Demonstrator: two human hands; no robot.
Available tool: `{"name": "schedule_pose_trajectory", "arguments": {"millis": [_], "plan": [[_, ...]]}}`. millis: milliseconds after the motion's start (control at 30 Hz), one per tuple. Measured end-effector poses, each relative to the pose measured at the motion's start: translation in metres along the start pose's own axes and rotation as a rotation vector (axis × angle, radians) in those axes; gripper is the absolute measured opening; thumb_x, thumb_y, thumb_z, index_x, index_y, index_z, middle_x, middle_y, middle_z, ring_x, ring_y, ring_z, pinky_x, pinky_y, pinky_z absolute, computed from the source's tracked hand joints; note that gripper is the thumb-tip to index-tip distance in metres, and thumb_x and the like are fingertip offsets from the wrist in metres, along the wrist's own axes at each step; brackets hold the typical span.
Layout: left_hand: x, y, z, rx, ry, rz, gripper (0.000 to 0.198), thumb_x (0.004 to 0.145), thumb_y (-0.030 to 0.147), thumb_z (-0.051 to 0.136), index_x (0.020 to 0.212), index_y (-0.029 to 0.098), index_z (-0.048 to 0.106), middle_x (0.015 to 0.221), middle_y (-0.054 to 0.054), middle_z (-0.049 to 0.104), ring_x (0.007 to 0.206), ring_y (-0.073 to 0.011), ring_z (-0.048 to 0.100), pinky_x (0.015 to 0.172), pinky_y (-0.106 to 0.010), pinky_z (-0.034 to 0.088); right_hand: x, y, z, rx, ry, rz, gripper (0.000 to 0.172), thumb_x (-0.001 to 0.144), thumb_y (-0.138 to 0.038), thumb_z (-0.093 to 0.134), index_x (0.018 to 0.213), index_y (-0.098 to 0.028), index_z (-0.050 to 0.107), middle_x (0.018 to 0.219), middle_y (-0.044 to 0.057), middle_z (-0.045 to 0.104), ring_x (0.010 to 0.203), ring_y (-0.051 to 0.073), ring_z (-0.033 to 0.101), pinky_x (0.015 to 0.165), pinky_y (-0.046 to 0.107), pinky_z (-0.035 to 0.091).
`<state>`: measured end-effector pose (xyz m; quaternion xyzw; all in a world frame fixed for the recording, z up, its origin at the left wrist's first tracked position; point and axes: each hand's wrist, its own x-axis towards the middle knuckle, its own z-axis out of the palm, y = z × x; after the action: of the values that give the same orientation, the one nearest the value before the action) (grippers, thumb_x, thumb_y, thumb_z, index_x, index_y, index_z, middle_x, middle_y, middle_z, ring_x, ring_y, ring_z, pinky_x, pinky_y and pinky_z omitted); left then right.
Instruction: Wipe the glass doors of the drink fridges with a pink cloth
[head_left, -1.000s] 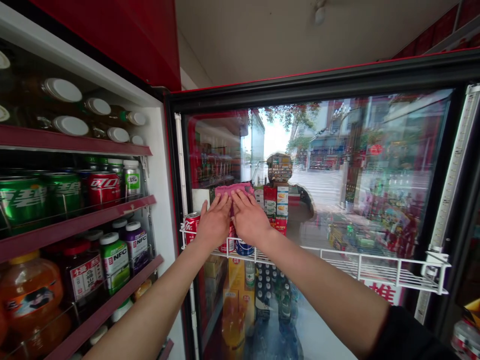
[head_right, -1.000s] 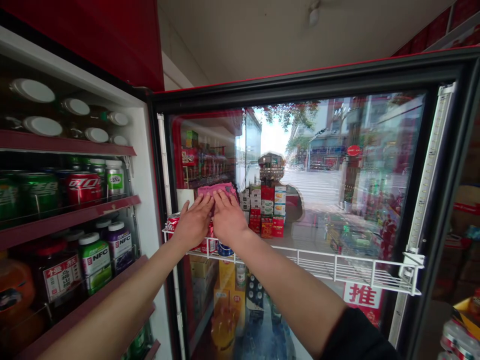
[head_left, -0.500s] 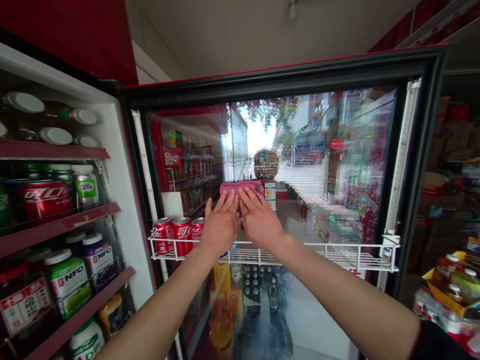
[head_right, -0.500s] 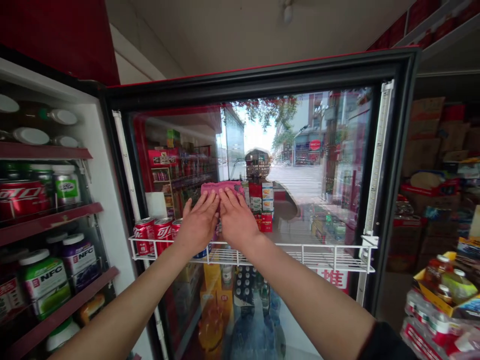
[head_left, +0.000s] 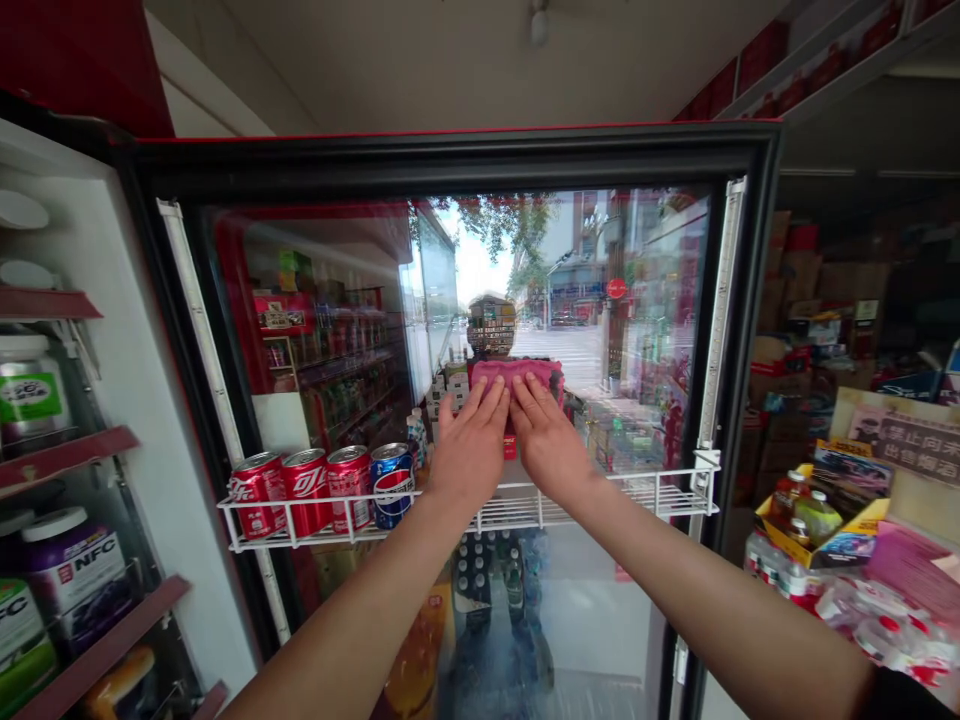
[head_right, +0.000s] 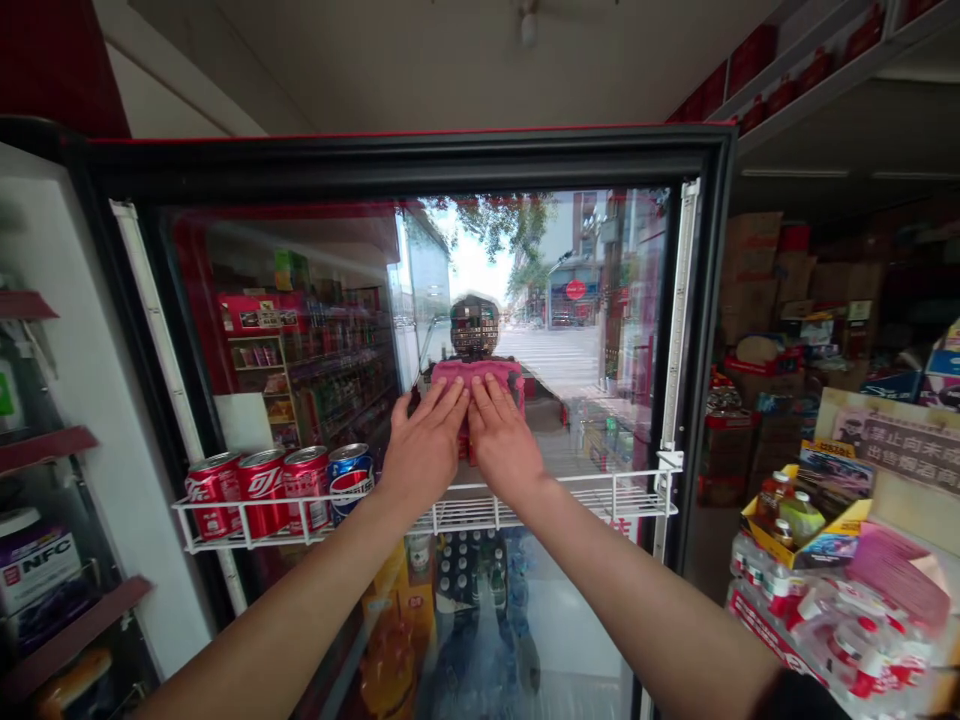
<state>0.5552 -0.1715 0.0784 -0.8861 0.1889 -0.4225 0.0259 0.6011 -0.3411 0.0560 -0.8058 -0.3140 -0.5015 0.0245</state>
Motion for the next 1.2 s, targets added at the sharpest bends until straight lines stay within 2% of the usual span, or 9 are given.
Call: {"name": "schedule_pose_trajectory", "arguments": {"millis": [67,133,267,367,500,633,833,1000,1200], "plan": [[-0.001,-0.008,-0.005,0.018,0.033,0.0,0.062,0.107,0.016,0.038,0.166,0.019,0.054,0.174,-0.01,0.049,0.165,-0.0337,0.044,0.137,-0.071,0.021,0.004,-0.006,0.007,0.003,0.043,0.001,0.057,0.104,-0.002,0.047,0.16,-0.002,0.059,0.173,0.025,0.048,0.167,0.036,0.04,0.136,0.059,0.042],[-0.003,-0.022,-0.011,0.05,0.073,-0.009,0.059,0.107,0.015,0.039,0.162,0.02,0.06,0.171,-0.01,0.053,0.163,-0.0343,0.048,0.138,-0.073,0.016,0.013,-0.017,0.013,0.015,0.071,-0.015,0.056,0.106,-0.004,0.048,0.161,-0.004,0.058,0.172,0.024,0.05,0.167,0.035,0.042,0.135,0.06,0.042],[-0.011,-0.059,-0.019,0.098,0.134,-0.041,0.055,0.106,0.016,0.044,0.156,0.019,0.066,0.168,-0.012,0.056,0.158,-0.0353,0.054,0.136,-0.071,0.022,0.043,-0.046,0.023,0.036,0.08,-0.046,0.054,0.11,-0.009,0.049,0.163,-0.003,0.055,0.174,0.022,0.047,0.168,0.034,0.04,0.138,0.057,0.038],[-0.018,-0.082,-0.02,0.104,0.197,-0.09,0.053,0.108,0.022,0.045,0.157,0.019,0.064,0.167,-0.015,0.058,0.157,-0.0352,0.057,0.136,-0.067,0.027,0.066,-0.066,0.027,0.039,0.089,-0.06,0.053,0.112,-0.012,0.048,0.164,-0.002,0.053,0.176,0.02,0.046,0.168,0.034,0.04,0.141,0.054,0.034],[-0.019,-0.089,-0.017,0.101,0.24,-0.144,0.052,0.11,0.027,0.045,0.155,0.014,0.066,0.165,-0.018,0.058,0.155,-0.0381,0.058,0.134,-0.065,0.029,0.078,-0.069,0.027,0.028,0.1,-0.123,0.053,0.114,-0.014,0.046,0.165,0.001,0.05,0.177,0.02,0.044,0.169,0.033,0.038,0.141,0.053,0.033],[-0.011,-0.073,-0.01,0.127,0.275,-0.164,0.05,0.11,0.029,0.046,0.149,0.009,0.07,0.16,-0.02,0.062,0.152,-0.0428,0.06,0.132,-0.066,0.031,0.073,-0.047,0.02,0.012,0.086,-0.199,0.051,0.114,-0.013,0.044,0.163,-0.001,0.054,0.177,0.018,0.044,0.167,0.032,0.041,0.14,0.051,0.037],[0.005,-0.039,0.003,0.106,0.339,-0.137,0.046,0.109,0.028,0.051,0.147,0.013,0.072,0.159,-0.019,0.065,0.151,-0.042,0.061,0.122,-0.064,0.039,0.055,-0.005,0.007,0.008,0.056,-0.219,0.051,0.114,-0.013,0.045,0.163,-0.001,0.054,0.176,0.017,0.045,0.168,0.031,0.039,0.14,0.05,0.038],[0.02,-0.003,0.014,0.085,0.336,-0.128,0.046,0.108,0.029,0.053,0.149,0.017,0.071,0.158,-0.014,0.067,0.147,-0.0427,0.062,0.11,-0.065,0.043,0.031,0.035,0.0,0.052,0.027,-0.203,0.055,0.112,-0.011,0.05,0.167,-0.006,0.05,0.178,0.017,0.043,0.171,0.029,0.032,0.141,0.053,0.036],[0.042,0.044,0.028,0.1,0.339,-0.081,0.045,0.109,0.027,0.053,0.149,0.017,0.071,0.162,-0.011,0.065,0.143,-0.0403,0.063,0.101,-0.059,0.047,0.001,0.09,-0.013,0.072,0.017,-0.201,0.057,0.111,-0.009,0.052,0.168,-0.011,0.049,0.178,0.015,0.044,0.173,0.027,0.028,0.142,0.053,0.035]]}}
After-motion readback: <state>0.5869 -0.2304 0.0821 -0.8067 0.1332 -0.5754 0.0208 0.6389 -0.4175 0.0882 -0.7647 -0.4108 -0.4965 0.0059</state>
